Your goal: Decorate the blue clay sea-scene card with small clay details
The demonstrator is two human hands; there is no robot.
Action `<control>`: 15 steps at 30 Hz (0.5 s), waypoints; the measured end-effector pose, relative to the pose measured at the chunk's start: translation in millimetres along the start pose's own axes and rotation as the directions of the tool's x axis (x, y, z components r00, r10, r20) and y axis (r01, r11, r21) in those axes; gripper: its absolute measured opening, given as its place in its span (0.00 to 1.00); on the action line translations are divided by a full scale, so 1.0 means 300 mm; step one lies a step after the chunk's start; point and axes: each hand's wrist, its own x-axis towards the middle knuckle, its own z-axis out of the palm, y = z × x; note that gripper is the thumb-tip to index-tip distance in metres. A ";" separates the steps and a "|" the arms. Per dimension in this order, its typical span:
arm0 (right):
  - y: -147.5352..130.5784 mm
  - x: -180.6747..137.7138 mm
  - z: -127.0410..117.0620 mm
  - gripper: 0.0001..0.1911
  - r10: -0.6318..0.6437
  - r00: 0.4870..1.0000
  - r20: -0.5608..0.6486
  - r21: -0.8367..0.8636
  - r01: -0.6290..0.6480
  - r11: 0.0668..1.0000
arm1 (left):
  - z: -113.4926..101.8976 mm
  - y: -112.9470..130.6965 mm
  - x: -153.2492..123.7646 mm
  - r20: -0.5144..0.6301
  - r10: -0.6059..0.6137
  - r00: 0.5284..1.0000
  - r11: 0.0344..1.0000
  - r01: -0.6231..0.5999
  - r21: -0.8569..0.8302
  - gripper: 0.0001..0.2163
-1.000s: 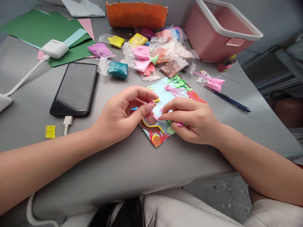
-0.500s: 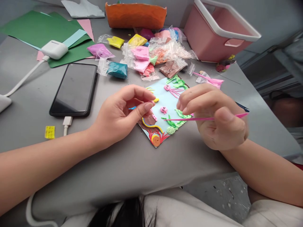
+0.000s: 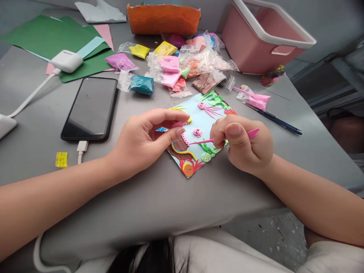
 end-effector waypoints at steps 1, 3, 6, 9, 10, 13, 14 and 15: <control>0.000 0.001 0.001 0.25 -0.005 1.000 0.002 -0.002 0.005 1.000 | 0.000 0.000 0.000 0.004 0.000 1.000 1.000 0.000 -0.005 0.09; -0.001 0.004 0.002 0.25 -0.013 1.000 0.000 -0.017 0.013 1.000 | 0.000 0.000 0.001 0.008 0.005 1.000 1.000 -0.005 -0.015 0.09; -0.001 0.006 0.002 0.25 -0.022 1.000 -0.004 -0.045 0.022 0.999 | 0.001 0.000 0.002 0.008 0.022 1.000 0.999 -0.022 -0.036 0.08; -0.001 0.006 0.001 0.25 -0.017 1.000 0.007 -0.053 0.017 0.998 | 0.002 0.000 0.003 0.013 0.011 1.000 0.999 -0.011 -0.049 0.08; -0.001 0.006 0.000 0.25 -0.017 1.000 0.013 -0.053 0.018 0.998 | 0.003 0.001 0.003 0.016 0.006 1.000 0.999 -0.006 -0.050 0.08; 0.002 0.006 0.000 0.24 -0.023 0.999 0.032 -0.065 0.025 0.998 | 0.003 0.002 0.002 0.021 -0.004 1.000 0.999 0.005 -0.052 0.09; 0.003 0.007 0.000 0.24 -0.025 0.999 0.035 -0.069 0.027 0.997 | 0.003 0.002 0.002 0.021 -0.007 1.000 0.999 0.008 -0.053 0.09; 0.004 0.008 0.001 0.24 -0.022 0.999 0.039 -0.071 0.025 0.997 | 0.002 0.002 0.002 0.019 -0.010 1.000 0.998 0.011 -0.054 0.09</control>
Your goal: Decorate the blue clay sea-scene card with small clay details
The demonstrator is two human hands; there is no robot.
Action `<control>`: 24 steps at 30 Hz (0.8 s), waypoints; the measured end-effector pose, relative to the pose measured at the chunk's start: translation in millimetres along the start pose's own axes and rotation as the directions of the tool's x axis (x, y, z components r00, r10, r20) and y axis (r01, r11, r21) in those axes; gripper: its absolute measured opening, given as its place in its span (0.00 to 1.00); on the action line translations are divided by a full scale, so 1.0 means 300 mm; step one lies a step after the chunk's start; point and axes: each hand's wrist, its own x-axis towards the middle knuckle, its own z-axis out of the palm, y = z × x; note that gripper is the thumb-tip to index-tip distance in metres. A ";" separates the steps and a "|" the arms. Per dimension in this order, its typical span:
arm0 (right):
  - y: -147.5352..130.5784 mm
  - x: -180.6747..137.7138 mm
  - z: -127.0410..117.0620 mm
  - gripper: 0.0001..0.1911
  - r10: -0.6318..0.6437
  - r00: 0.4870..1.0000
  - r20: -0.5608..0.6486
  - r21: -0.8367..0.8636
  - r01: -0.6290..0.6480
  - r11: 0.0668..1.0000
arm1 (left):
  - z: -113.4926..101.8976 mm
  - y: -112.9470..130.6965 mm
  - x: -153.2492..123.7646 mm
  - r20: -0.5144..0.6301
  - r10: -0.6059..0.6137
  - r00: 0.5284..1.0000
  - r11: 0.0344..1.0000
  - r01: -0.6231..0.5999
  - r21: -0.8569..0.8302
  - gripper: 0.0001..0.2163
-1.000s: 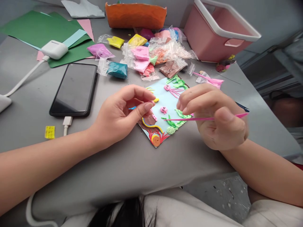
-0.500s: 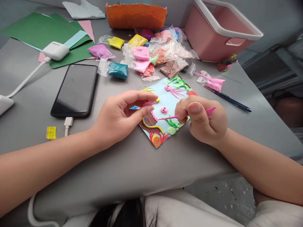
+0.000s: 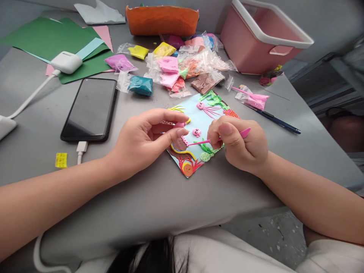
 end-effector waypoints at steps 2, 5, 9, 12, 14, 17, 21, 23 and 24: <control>0.001 0.001 0.000 0.24 0.008 1.000 0.001 0.006 -0.008 1.000 | -0.002 0.000 0.001 -0.001 -0.003 1.000 1.000 0.003 -0.002 0.09; -0.002 -0.001 -0.002 0.24 0.013 1.000 0.009 0.009 -0.013 1.000 | -0.002 -0.002 0.002 0.007 0.001 1.000 1.000 -0.001 -0.017 0.10; -0.003 -0.007 -0.003 0.24 0.060 0.998 0.026 0.056 -0.062 0.997 | -0.001 -0.002 0.001 0.058 -0.018 0.998 1.000 0.020 -0.021 0.10; 0.011 0.000 0.005 0.24 0.017 0.984 -0.175 0.201 0.019 0.979 | -0.002 -0.001 0.000 0.108 -0.049 0.993 0.999 0.050 -0.015 0.09; 0.022 0.013 0.010 0.24 -0.083 0.922 -0.378 0.179 0.161 0.970 | -0.004 -0.002 0.002 0.100 -0.022 0.995 1.000 0.022 0.005 0.08; 0.024 0.028 0.009 0.23 -0.219 0.841 -0.495 0.057 0.283 0.957 | -0.006 -0.004 0.005 0.083 0.093 0.992 0.993 -0.099 0.070 0.04; -0.002 0.015 -0.003 0.20 -0.206 0.921 -0.329 -0.034 0.206 0.978 | -0.003 -0.008 0.005 0.079 0.077 0.994 0.997 -0.079 0.023 0.05; -0.014 0.002 -0.003 0.14 -0.202 0.957 -0.210 -0.115 0.181 0.977 | -0.001 -0.008 0.002 0.099 0.008 0.995 0.999 -0.003 -0.043 0.10; -0.017 -0.003 0.000 0.09 -0.217 0.963 -0.158 -0.155 0.192 0.969 | 0.000 -0.008 0.001 0.120 -0.014 0.993 0.997 0.023 -0.072 0.13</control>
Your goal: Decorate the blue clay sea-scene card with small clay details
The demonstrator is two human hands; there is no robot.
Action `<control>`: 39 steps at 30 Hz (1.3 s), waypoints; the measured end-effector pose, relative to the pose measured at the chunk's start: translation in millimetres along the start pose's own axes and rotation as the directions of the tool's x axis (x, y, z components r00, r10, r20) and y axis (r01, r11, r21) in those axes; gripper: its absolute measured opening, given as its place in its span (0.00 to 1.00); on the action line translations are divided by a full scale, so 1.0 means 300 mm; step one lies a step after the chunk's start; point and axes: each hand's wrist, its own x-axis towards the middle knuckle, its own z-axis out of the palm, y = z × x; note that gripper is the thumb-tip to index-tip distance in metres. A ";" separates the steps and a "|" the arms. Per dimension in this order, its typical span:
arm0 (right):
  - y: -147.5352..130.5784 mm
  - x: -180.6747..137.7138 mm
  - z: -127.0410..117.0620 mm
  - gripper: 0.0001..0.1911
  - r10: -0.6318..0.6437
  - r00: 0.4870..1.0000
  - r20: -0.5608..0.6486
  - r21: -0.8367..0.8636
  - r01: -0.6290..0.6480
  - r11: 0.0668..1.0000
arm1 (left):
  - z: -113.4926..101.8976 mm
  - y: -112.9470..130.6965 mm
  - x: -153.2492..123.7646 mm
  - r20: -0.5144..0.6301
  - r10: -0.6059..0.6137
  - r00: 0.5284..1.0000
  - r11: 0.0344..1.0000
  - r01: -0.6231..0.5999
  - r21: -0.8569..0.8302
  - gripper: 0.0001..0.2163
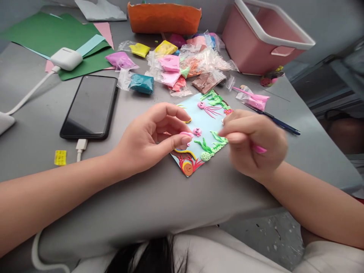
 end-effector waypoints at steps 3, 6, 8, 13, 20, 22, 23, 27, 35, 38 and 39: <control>-0.004 -0.008 0.016 0.06 -0.069 0.996 0.047 -0.096 0.074 0.993 | -0.001 0.000 -0.002 0.073 -0.018 0.997 0.998 0.022 -0.052 0.14; -0.003 -0.007 0.029 0.14 -0.104 0.993 0.052 -0.136 0.110 0.985 | -0.004 -0.001 -0.002 0.120 -0.010 0.993 0.997 0.018 -0.069 0.12; -0.004 -0.002 0.027 0.17 -0.113 0.991 0.070 -0.132 0.121 0.984 | -0.006 -0.002 -0.002 0.127 -0.013 0.992 0.997 0.022 -0.071 0.12; -0.010 0.010 0.008 0.13 -0.146 0.982 0.121 -0.132 0.162 0.978 | -0.007 -0.004 0.000 0.142 -0.004 0.990 0.998 0.014 -0.069 0.11; -0.008 0.008 0.006 0.10 -0.160 0.982 0.105 -0.177 0.177 0.968 | -0.005 -0.003 0.002 0.135 0.102 0.986 0.994 -0.097 -0.042 0.07; -0.008 0.007 0.011 0.09 -0.154 0.985 0.076 -0.168 0.165 0.972 | -0.004 -0.003 0.002 0.123 0.112 0.986 0.994 -0.108 -0.035 0.06; -0.009 0.007 0.013 0.10 -0.149 0.987 0.063 -0.156 0.157 0.975 | -0.004 -0.003 0.002 0.116 0.112 0.987 0.994 -0.108 -0.035 0.06; -0.016 0.008 0.014 0.13 -0.122 0.991 0.053 -0.151 0.129 0.980 | -0.004 -0.003 0.002 0.100 0.098 0.990 0.994 -0.093 -0.049 0.05; -0.016 0.008 0.010 0.15 -0.140 0.982 0.127 -0.150 0.158 0.976 | -0.006 -0.005 0.001 0.130 0.091 0.987 0.994 -0.082 -0.073 0.05; -0.017 0.007 0.011 0.13 -0.128 0.988 0.081 -0.140 0.139 0.980 | -0.006 -0.006 -0.002 0.132 0.109 0.985 0.994 -0.105 -0.034 0.04; -0.017 0.007 0.009 0.11 -0.100 0.993 0.062 -0.126 0.107 0.986 | -0.005 -0.006 -0.003 0.127 0.116 0.985 0.993 -0.115 -0.015 0.04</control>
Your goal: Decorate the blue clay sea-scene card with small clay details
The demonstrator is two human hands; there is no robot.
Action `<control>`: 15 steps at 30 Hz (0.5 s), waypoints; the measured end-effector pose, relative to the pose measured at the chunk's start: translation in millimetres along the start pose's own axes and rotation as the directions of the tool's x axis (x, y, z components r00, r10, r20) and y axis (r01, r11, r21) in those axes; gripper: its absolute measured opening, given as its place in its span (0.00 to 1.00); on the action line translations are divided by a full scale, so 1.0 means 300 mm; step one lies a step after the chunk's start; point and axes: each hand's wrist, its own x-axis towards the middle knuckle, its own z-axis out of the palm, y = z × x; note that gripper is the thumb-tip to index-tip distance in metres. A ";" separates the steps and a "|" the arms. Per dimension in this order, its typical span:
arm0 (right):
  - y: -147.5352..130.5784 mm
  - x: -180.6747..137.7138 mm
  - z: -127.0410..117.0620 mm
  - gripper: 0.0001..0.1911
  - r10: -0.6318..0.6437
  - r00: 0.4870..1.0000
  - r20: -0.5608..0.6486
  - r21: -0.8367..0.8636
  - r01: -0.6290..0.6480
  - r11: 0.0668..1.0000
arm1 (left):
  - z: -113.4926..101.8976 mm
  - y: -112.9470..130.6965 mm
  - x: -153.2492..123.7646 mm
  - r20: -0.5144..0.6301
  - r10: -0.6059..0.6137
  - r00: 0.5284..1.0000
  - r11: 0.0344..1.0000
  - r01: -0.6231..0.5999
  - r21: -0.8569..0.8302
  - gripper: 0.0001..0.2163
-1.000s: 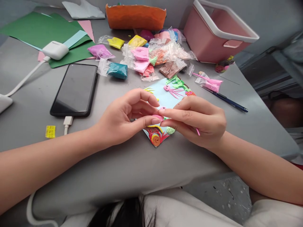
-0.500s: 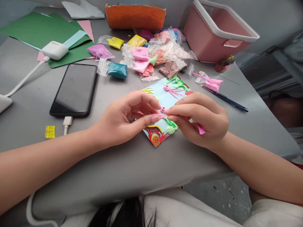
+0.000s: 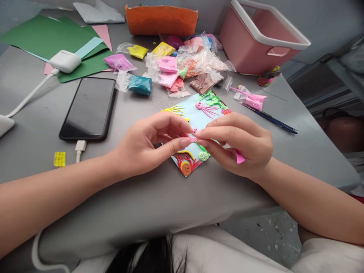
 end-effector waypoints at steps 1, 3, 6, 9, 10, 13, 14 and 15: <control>0.001 0.000 -0.004 0.08 0.045 0.999 -0.009 0.028 -0.044 0.999 | 0.001 0.001 0.000 -0.008 0.006 1.000 1.000 -0.006 0.023 0.04; 0.004 0.000 -0.013 0.08 0.139 0.990 -0.024 0.102 -0.136 0.985 | 0.001 0.005 0.003 -0.037 0.031 0.999 0.996 -0.028 0.084 0.05; 0.012 0.001 -0.025 0.15 0.180 0.983 -0.027 0.126 -0.175 0.976 | -0.002 0.011 0.008 -0.077 0.089 0.993 0.979 -0.073 0.191 0.06; 0.020 0.006 -0.026 0.11 0.117 0.992 0.044 0.037 -0.118 0.992 | -0.008 0.010 0.011 -0.094 0.101 0.990 0.969 -0.076 0.235 0.07; 0.021 0.008 -0.024 0.08 0.090 0.994 0.065 0.013 -0.091 0.996 | -0.010 0.009 0.011 -0.104 0.089 0.991 0.971 -0.063 0.230 0.07; 0.027 0.011 -0.020 0.09 0.040 0.996 0.086 -0.027 -0.037 0.999 | -0.011 0.008 0.010 -0.135 0.037 0.990 0.979 -0.009 0.205 0.08; 0.030 0.011 -0.019 0.10 0.037 0.996 0.087 -0.035 -0.034 0.999 | -0.011 0.008 0.009 -0.142 0.025 0.990 0.979 0.004 0.204 0.08; 0.032 0.011 -0.020 0.10 0.034 0.995 0.094 -0.038 -0.030 0.999 | -0.010 0.010 0.009 -0.144 0.016 0.989 0.978 0.015 0.208 0.08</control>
